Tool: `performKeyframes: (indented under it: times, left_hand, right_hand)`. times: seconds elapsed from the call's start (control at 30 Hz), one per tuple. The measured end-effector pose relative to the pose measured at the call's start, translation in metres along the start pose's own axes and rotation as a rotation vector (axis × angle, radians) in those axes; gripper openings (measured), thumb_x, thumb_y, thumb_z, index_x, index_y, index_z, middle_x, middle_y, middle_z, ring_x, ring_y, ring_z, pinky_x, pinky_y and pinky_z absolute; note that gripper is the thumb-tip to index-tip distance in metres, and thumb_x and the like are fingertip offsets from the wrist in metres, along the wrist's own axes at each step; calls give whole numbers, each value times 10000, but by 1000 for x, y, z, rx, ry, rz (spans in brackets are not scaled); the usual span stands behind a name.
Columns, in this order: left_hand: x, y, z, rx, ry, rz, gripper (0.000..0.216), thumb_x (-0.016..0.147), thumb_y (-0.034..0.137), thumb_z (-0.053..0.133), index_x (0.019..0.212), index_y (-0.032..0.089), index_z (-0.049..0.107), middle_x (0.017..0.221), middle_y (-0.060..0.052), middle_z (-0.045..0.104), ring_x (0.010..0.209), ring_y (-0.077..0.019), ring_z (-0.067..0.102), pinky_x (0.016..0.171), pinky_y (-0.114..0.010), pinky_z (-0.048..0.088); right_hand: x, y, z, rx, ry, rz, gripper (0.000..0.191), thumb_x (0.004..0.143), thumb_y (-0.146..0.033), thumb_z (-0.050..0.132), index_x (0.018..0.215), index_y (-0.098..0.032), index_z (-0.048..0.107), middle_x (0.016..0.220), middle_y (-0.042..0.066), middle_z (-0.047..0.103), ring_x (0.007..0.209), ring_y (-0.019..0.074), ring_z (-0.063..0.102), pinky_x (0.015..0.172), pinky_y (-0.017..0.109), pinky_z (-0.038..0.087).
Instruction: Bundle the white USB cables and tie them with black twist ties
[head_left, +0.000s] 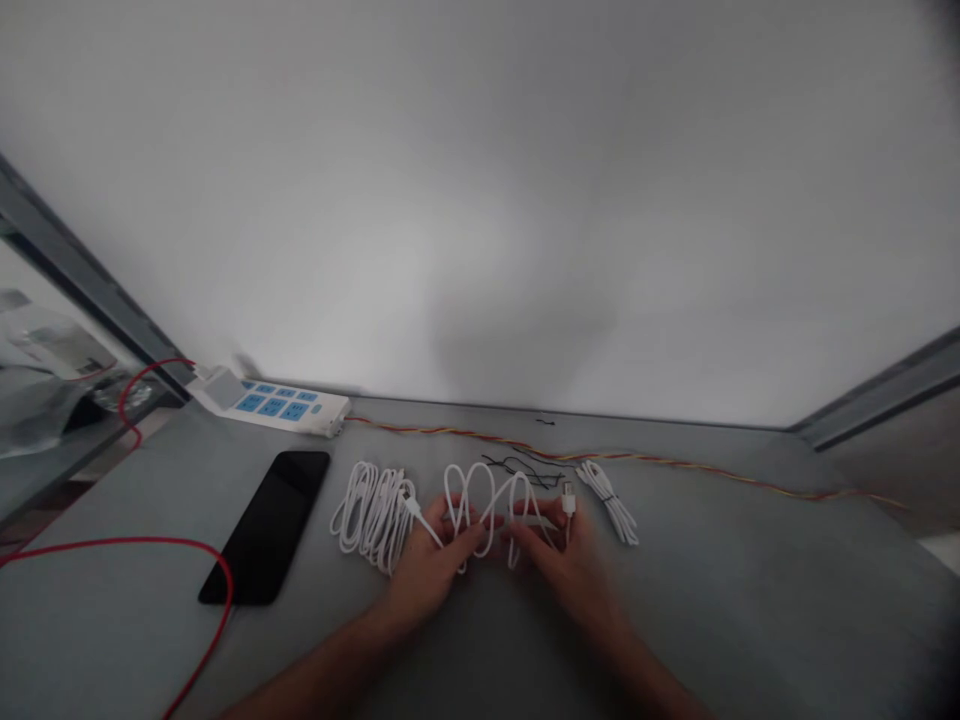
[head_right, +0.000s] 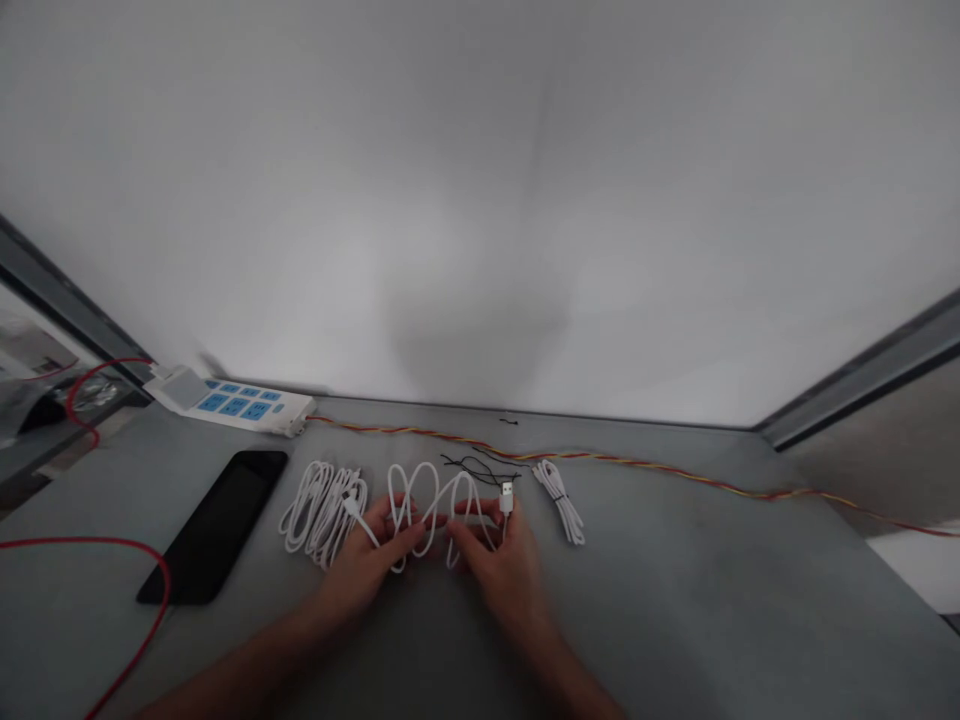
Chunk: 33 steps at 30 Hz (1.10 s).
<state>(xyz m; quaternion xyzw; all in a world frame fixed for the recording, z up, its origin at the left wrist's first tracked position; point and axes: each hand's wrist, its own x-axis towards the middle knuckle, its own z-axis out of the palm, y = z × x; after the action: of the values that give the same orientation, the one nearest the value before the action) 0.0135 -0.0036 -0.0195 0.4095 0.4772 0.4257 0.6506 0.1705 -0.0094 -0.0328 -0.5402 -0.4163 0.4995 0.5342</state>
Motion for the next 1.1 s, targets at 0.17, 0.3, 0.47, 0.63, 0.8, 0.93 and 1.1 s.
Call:
performKeyframes:
  times: [0.17, 0.3, 0.47, 0.63, 0.8, 0.93, 1.1]
  left_hand:
    - [-2, 6, 3, -22, 28, -42, 539, 678, 463, 741, 1102, 156, 614, 906, -93, 738, 703, -166, 617, 595, -242, 395]
    - [-1, 5, 3, -24, 39, -41, 524, 654, 476, 759, 1054, 145, 689, 917, -99, 745, 705, -167, 607, 618, -250, 400]
    - [1, 2, 2, -150, 72, -82, 441, 618, 425, 798, 955, 153, 718, 870, -83, 748, 699, -156, 603, 661, -253, 401]
    - [0, 3, 4, -219, 61, -107, 414, 604, 407, 806, 911, 146, 709, 833, -83, 741, 649, -137, 576, 606, -241, 367]
    - [-2, 4, 5, -147, 40, -75, 419, 651, 438, 770, 961, 168, 688, 904, -74, 730, 716, -156, 611, 630, -247, 398]
    - [-5, 4, 6, -5, 24, 0, 414, 690, 477, 729, 962, 177, 645, 815, -49, 714, 718, -167, 617, 651, -258, 429]
    - [-6, 6, 6, 135, 9, 73, 294, 733, 431, 694, 906, 195, 669, 781, -27, 694, 721, -179, 614, 648, -265, 443]
  right_hand:
    - [0, -4, 0, 38, 101, -78, 428, 631, -389, 787, 775, -225, 419, 872, 19, 644, 606, 185, 673, 437, 275, 532]
    - [2, -6, -3, 25, 122, -73, 412, 634, -385, 776, 792, -230, 429, 879, 10, 617, 581, 168, 656, 423, 272, 522]
    - [4, -7, -9, 14, 121, -72, 430, 607, -365, 801, 756, -233, 421, 761, -29, 550, 626, 181, 654, 494, 297, 556]
    - [4, -1, -8, -34, 128, -106, 416, 590, -356, 810, 792, -221, 473, 689, -33, 577, 615, 172, 634, 547, 296, 536]
    - [4, 1, -4, 37, -14, -21, 419, 622, -365, 785, 888, -212, 500, 735, 14, 676, 673, 214, 682, 615, 344, 556]
    - [0, -2, 3, 167, -35, 14, 423, 613, -354, 780, 739, -243, 392, 826, 42, 725, 757, 240, 708, 670, 365, 562]
    - [-2, -1, 7, 124, 33, 14, 461, 597, -383, 785, 719, -252, 361, 805, 31, 728, 679, 233, 701, 624, 361, 552]
